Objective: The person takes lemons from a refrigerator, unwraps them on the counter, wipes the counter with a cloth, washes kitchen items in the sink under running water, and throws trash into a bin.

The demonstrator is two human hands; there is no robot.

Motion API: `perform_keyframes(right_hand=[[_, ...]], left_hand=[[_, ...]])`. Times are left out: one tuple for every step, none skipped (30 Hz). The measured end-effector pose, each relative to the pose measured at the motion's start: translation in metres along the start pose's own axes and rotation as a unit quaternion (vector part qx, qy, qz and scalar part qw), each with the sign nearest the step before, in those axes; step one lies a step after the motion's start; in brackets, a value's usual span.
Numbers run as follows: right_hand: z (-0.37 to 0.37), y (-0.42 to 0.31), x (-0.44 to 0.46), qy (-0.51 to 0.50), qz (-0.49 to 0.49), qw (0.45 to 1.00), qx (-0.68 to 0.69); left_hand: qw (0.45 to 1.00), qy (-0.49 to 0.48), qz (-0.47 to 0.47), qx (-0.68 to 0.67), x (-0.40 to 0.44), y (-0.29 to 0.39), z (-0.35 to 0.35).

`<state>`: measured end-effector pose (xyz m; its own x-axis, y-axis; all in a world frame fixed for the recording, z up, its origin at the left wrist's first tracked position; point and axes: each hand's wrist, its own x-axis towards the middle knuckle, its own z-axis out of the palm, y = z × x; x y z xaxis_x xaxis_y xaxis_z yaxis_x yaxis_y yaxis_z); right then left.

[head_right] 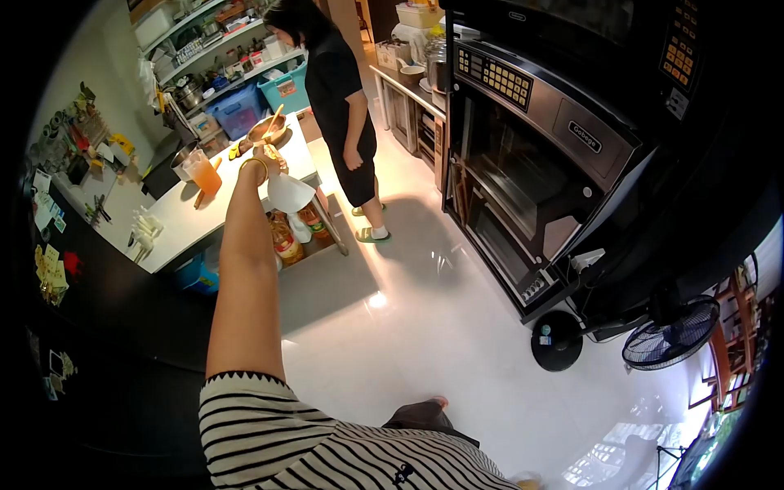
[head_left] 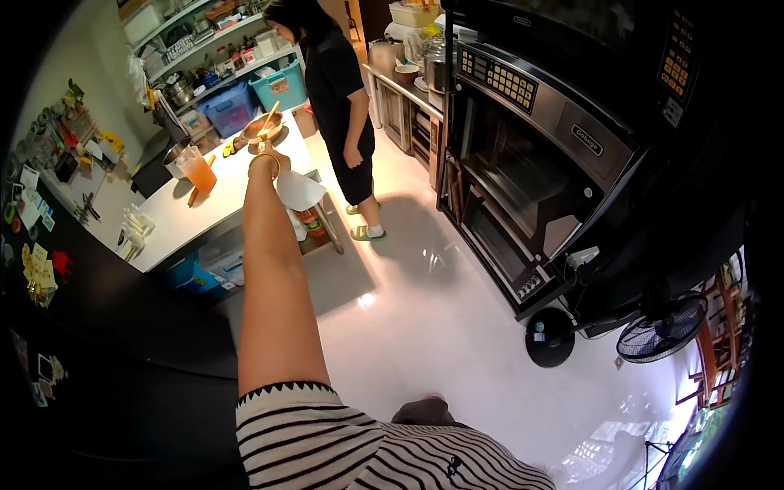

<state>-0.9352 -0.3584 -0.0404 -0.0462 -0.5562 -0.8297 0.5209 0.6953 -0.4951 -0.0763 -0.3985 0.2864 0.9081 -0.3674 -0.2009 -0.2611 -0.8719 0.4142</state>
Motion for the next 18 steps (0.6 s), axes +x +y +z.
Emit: perform_keyframes(right_hand=[[-0.001, 0.0, -0.001, 0.001, -0.001, 1.0, 0.003], [-0.002, 0.001, -0.002, 0.002, -0.001, 1.0, 0.003], [-0.003, 0.001, -0.001, 0.002, -0.002, 1.0, 0.004], [-0.004, 0.001, -0.003, 0.003, -0.003, 1.0, 0.005], [-0.007, 0.001, -0.003, 0.005, -0.004, 1.0, 0.01], [-0.009, 0.001, -0.003, 0.006, -0.005, 1.0, 0.01], [-0.012, 0.002, -0.005, 0.007, -0.005, 1.0, 0.015], [-0.018, 0.002, -0.007, 0.009, -0.008, 1.0, 0.021], [-0.026, 0.002, -0.01, 0.01, -0.01, 1.0, 0.028], [-0.035, 0.003, -0.015, 0.012, -0.013, 0.999, 0.035], [-0.047, 0.004, -0.019, 0.011, -0.018, 0.999, 0.044], [-0.064, 0.005, -0.025, 0.013, -0.023, 0.998, 0.052], [-0.084, 0.009, -0.034, 0.013, -0.029, 0.997, 0.065], [-0.109, 0.017, -0.045, 0.016, -0.041, 0.995, 0.089], [-0.135, 0.029, -0.061, 0.014, -0.052, 0.992, 0.113], [-0.161, 0.045, -0.074, 0.007, -0.067, 0.989, 0.135], [-0.191, 0.067, -0.085, -0.007, -0.084, 0.984, 0.158], [-0.215, 0.09, -0.09, -0.034, -0.092, 0.981, 0.169]], left_hand=[[1.0, -0.004, 0.004, 0.0, 0.002, 0.001, 0.0], [1.0, -0.005, 0.004, 0.0, 0.01, 0.0, 0.002], [1.0, 0.002, 0.007, -0.002, 0.021, -0.003, 0.005], [1.0, 0.009, 0.009, -0.004, 0.034, -0.009, 0.011], [1.0, 0.009, 0.01, -0.003, 0.043, -0.016, 0.024], [1.0, 0.011, 0.012, -0.001, 0.054, -0.018, 0.028], [1.0, 0.021, 0.014, 0.002, 0.049, -0.019, 0.027], [0.999, 0.037, 0.017, 0.009, 0.044, -0.02, 0.024], [0.998, 0.06, 0.022, 0.013, 0.039, -0.02, 0.022], [0.995, 0.092, 0.028, 0.013, 0.034, -0.021, 0.022], [0.991, 0.126, 0.04, 0.009, 0.032, -0.02, 0.022], [0.984, 0.167, 0.06, -0.009, 0.025, -0.021, 0.029], [0.974, 0.204, 0.096, -0.038, 0.018, -0.022, 0.04], [0.958, 0.23, 0.145, -0.084, 0.006, -0.021, 0.057], [0.944, 0.228, 0.194, -0.142, -0.009, -0.013, 0.081], [0.928, 0.196, 0.243, -0.206, -0.026, -0.005, 0.114], [0.914, 0.119, 0.28, -0.27, -0.052, 0.011, 0.165], [0.901, 0.028, 0.295, -0.318, -0.085, 0.02, 0.22]])
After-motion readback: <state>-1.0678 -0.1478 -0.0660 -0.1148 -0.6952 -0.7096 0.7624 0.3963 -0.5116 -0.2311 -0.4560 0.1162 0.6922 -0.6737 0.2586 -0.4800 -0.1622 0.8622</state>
